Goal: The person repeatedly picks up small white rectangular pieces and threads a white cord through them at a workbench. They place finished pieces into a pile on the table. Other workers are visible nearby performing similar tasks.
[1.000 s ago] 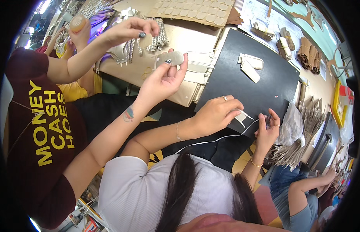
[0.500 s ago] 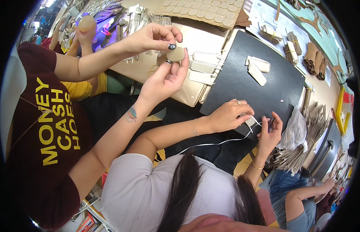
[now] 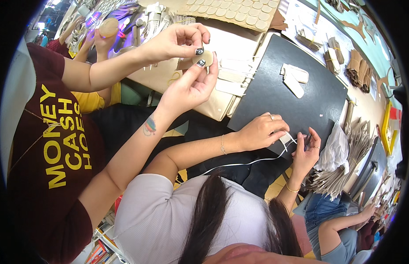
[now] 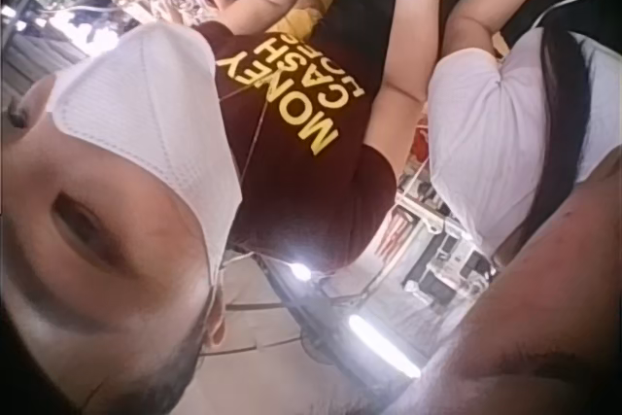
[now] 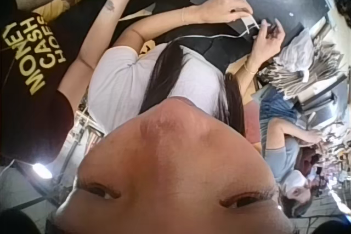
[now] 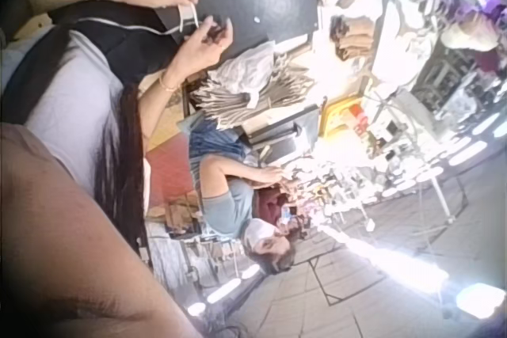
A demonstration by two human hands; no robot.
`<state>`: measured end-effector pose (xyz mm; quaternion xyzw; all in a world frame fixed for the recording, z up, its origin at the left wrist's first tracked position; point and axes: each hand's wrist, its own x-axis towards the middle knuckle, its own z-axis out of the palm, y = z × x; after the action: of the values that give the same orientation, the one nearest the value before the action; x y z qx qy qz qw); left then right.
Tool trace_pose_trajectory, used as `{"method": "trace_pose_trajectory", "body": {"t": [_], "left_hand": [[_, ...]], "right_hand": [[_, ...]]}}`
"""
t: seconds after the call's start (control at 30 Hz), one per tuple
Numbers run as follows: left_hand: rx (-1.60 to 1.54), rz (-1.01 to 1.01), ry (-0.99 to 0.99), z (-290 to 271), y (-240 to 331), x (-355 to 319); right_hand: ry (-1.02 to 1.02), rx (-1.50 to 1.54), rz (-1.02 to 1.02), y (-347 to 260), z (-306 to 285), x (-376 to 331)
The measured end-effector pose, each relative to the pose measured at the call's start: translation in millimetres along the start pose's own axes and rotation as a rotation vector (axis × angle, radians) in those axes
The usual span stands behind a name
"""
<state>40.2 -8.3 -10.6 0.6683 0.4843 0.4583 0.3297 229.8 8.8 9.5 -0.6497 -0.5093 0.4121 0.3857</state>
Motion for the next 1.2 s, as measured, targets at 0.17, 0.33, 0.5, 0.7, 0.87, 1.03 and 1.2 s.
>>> {"method": "trace_pose_trajectory", "body": {"t": [0.17, 0.33, 0.5, 0.7, 0.87, 1.03, 1.2], "left_hand": [[0.009, 0.009, 0.004, 0.3, -0.2, -0.4], [0.030, 0.029, 0.008, 1.1, -1.2, -0.8], [0.032, 0.041, 0.009, 2.0, -2.0, -1.0], [0.039, 0.040, 0.004, 2.0, -1.9, -1.2], [0.047, 0.042, 0.003, 1.7, -1.5, -1.1], [0.051, 0.056, 0.007, 1.6, -1.6, -0.4], [0.056, 0.058, 0.003, 1.6, -1.6, -0.4]], "right_hand": [[-0.004, -0.002, -0.014, 1.4, 0.0, -0.2], [-0.006, 0.009, -0.006, 2.1, 0.3, -0.1], [-0.013, 0.023, -0.008, 2.3, 0.1, 0.2], [-0.006, 0.000, -0.011, 1.9, 0.2, -0.4], [-0.002, 0.002, -0.017, 1.5, 0.9, -0.1], [-0.004, 0.002, -0.013, 2.1, 0.5, 0.0], [-0.002, 0.022, -0.018, 2.9, 0.6, 0.0]]}}
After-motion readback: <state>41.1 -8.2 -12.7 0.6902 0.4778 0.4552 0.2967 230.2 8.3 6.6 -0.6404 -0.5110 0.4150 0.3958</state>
